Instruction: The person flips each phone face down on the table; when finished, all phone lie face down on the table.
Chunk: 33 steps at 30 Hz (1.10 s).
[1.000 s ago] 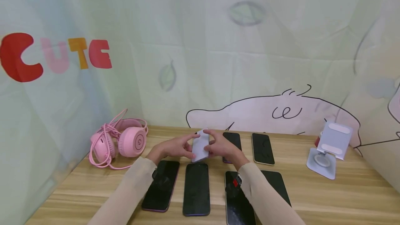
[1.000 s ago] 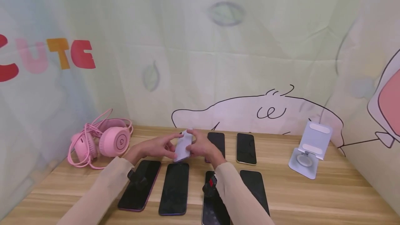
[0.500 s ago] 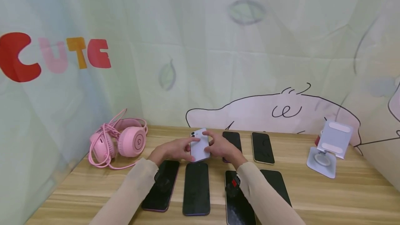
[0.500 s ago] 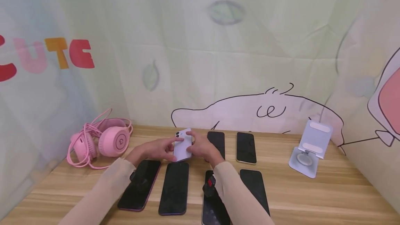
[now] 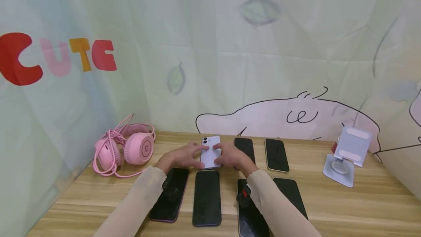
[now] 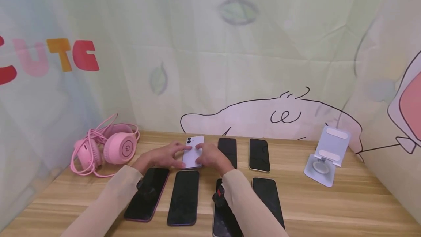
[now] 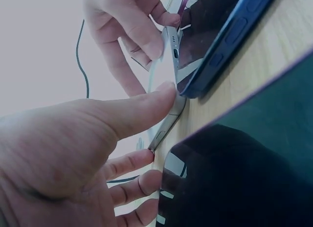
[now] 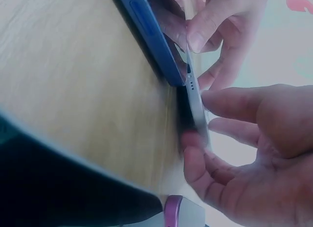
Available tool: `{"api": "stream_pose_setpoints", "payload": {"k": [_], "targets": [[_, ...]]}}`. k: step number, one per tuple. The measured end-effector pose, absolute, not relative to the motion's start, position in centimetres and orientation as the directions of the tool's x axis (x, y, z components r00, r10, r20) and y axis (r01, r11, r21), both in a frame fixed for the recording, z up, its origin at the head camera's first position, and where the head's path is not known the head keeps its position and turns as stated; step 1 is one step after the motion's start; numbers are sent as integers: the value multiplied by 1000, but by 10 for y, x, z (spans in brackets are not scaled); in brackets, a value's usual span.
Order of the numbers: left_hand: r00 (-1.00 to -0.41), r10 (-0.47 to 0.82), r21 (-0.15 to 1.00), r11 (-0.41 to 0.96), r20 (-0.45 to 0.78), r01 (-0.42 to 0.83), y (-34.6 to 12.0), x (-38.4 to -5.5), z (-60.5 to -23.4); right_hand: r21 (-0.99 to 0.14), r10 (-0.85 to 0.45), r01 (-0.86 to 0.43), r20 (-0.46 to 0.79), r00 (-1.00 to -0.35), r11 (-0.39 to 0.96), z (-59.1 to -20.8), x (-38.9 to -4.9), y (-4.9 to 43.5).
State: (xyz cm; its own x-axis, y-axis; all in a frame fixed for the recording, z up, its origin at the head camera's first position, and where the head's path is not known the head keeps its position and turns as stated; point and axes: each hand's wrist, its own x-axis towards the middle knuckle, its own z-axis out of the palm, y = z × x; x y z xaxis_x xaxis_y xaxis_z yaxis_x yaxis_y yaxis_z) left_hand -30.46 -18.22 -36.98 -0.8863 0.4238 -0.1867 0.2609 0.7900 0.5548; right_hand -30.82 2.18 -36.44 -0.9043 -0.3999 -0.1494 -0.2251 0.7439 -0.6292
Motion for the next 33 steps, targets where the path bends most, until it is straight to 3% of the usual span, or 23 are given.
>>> {"api": "stream_pose_setpoints", "payload": {"k": [7, 21, 33], "targets": [[-895, 399, 547, 803, -197, 238, -182, -304, -372, -539, -413, -263, -178, -893, 800, -367, -308, 25], [-888, 409, 543, 804, -209, 242, -180, -302, -373, -545, -416, -258, -188, -890, 798, -371, -308, 31], [-877, 431, 412, 853, -213, 319, -178, -309, -357, -570, -469, -306, -161, -868, 762, -360, -311, 41]]}}
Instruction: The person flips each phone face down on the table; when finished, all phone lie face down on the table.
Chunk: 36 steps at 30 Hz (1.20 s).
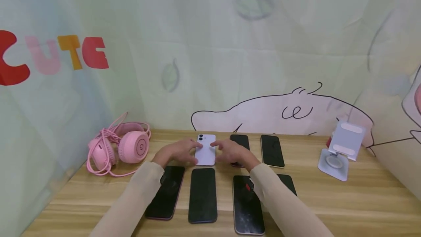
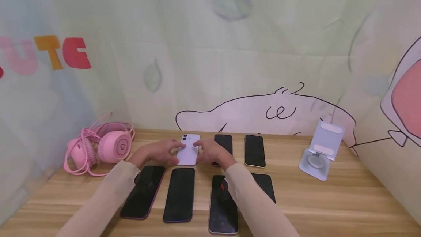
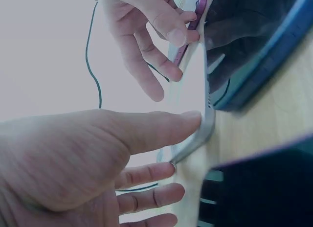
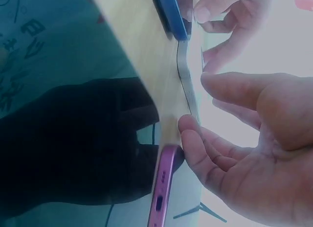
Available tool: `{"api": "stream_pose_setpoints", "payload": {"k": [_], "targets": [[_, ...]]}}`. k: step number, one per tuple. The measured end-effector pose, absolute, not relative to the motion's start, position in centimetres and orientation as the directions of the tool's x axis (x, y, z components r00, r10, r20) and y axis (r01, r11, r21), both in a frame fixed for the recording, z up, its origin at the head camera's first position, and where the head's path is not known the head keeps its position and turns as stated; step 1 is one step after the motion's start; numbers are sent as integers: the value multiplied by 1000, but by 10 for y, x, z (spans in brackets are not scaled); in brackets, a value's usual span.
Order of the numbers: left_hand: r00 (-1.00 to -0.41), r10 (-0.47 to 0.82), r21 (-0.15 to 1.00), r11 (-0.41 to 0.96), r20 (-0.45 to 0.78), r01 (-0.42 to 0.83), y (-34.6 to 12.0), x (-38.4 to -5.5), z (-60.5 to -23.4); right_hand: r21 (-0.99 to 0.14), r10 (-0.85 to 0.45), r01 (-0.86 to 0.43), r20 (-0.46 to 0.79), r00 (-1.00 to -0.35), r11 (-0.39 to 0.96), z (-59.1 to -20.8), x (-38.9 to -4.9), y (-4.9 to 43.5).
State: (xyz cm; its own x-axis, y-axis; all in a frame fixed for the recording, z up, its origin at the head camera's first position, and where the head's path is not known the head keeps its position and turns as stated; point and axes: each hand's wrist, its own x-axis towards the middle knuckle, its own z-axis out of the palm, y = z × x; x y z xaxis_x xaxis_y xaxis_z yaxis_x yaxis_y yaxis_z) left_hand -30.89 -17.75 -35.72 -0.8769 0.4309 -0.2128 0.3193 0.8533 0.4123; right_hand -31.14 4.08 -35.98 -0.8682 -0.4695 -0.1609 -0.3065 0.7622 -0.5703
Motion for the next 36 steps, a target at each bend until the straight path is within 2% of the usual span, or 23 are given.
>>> {"api": "stream_pose_setpoints", "payload": {"k": [11, 22, 29, 36], "targets": [[-887, 378, 330, 900, -265, 285, -160, -314, -350, -553, -410, -292, -100, -907, 780, -360, -314, 60], [-867, 434, 351, 873, -247, 337, -142, -322, -346, -582, -348, -235, -87, -933, 778, -359, -312, 77], [-870, 436, 372, 866, -230, 335, -129, -323, -346, -548, -327, -232, -82, -941, 803, -362, -314, 84], [-842, 491, 405, 832, -222, 379, -112, -327, -348, -550, -285, -202, -68, -956, 811, -363, -314, 96]]}}
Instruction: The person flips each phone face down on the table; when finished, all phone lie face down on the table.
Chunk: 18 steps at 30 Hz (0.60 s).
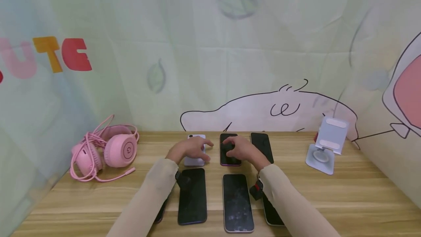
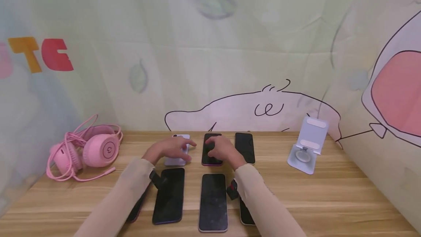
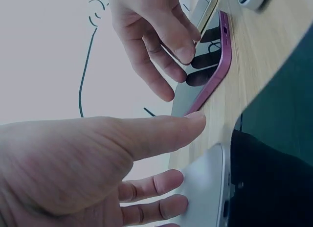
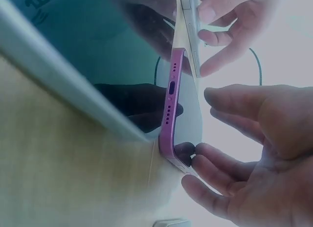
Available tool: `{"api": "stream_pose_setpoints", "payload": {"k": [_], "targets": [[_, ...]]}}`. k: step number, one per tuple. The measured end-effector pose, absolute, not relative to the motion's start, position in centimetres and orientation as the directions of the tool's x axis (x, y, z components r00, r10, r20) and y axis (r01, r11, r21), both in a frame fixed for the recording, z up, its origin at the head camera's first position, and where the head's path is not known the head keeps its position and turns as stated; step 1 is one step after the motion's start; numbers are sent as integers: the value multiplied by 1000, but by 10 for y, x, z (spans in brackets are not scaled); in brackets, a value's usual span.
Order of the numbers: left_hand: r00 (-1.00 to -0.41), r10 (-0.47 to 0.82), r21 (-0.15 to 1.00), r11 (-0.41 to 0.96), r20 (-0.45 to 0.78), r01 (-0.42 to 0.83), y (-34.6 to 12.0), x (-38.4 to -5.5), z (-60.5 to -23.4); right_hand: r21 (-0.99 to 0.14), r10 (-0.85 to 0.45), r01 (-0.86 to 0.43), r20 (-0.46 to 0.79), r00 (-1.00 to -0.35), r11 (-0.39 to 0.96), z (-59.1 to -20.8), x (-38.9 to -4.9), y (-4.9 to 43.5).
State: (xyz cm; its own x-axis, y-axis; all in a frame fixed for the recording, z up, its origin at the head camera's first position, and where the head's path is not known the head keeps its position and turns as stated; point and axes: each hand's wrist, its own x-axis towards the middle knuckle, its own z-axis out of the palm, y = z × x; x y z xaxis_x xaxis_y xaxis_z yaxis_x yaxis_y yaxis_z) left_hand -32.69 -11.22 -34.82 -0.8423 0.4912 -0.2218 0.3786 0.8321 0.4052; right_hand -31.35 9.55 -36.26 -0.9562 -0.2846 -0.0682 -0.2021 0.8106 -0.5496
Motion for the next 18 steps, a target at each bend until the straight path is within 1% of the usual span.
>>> {"api": "stream_pose_setpoints", "payload": {"k": [8, 18], "targets": [[-827, 498, 421, 830, -261, 367, -99, -328, -350, -573, -287, -203, -59, -956, 794, -364, -312, 95], [-833, 486, 427, 833, -266, 350, -90, -327, -351, -629, -268, -184, -40, -963, 755, -366, -309, 104]]}}
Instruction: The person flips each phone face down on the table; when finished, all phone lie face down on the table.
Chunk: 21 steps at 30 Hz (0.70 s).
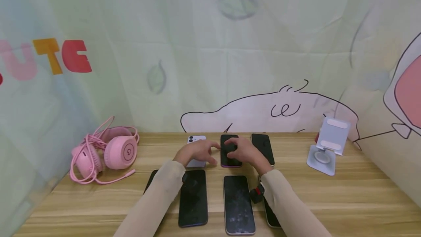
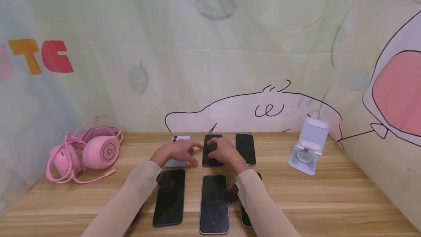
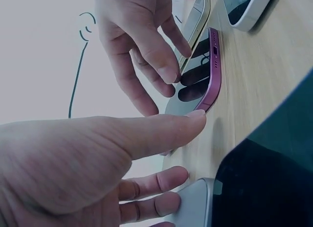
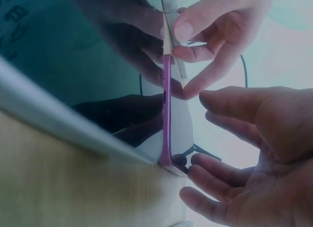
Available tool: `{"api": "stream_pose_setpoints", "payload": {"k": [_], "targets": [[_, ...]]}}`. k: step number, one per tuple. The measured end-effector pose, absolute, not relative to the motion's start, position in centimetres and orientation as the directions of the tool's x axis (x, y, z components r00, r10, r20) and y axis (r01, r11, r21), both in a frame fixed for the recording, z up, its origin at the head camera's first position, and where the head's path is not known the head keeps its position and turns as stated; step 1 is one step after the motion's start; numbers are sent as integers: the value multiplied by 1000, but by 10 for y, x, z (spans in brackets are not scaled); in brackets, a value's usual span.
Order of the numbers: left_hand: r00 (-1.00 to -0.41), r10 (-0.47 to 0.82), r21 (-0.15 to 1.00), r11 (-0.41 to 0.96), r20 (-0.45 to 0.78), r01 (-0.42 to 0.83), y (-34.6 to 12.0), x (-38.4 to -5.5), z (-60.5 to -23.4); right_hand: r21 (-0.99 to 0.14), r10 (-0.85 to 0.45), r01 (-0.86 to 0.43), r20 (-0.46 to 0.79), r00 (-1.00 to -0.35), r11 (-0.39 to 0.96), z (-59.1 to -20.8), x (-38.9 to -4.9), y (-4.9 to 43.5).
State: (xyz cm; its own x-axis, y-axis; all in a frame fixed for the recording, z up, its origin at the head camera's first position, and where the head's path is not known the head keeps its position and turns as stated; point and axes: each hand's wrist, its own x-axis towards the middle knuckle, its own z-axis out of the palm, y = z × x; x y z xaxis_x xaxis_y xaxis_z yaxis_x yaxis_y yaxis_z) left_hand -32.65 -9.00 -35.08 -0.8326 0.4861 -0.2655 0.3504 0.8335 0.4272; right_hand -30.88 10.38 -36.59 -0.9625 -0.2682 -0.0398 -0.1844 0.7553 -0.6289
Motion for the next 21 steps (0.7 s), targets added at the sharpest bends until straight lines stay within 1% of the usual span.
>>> {"api": "stream_pose_setpoints", "payload": {"k": [6, 11, 16, 21], "targets": [[-835, 479, 443, 832, -270, 334, -86, -328, -352, -662, -265, -181, -28, -964, 728, -367, -308, 114], [-845, 467, 441, 836, -261, 326, -83, -329, -355, -682, -258, -144, -68, -964, 717, -366, -307, 122], [-858, 455, 430, 842, -239, 327, -82, -328, -359, -667, -264, -117, -123, -957, 736, -365, -309, 124], [-865, 444, 421, 848, -233, 322, -82, -328, -361, -666, -277, -110, -150, -949, 738, -362, -310, 123]]}}
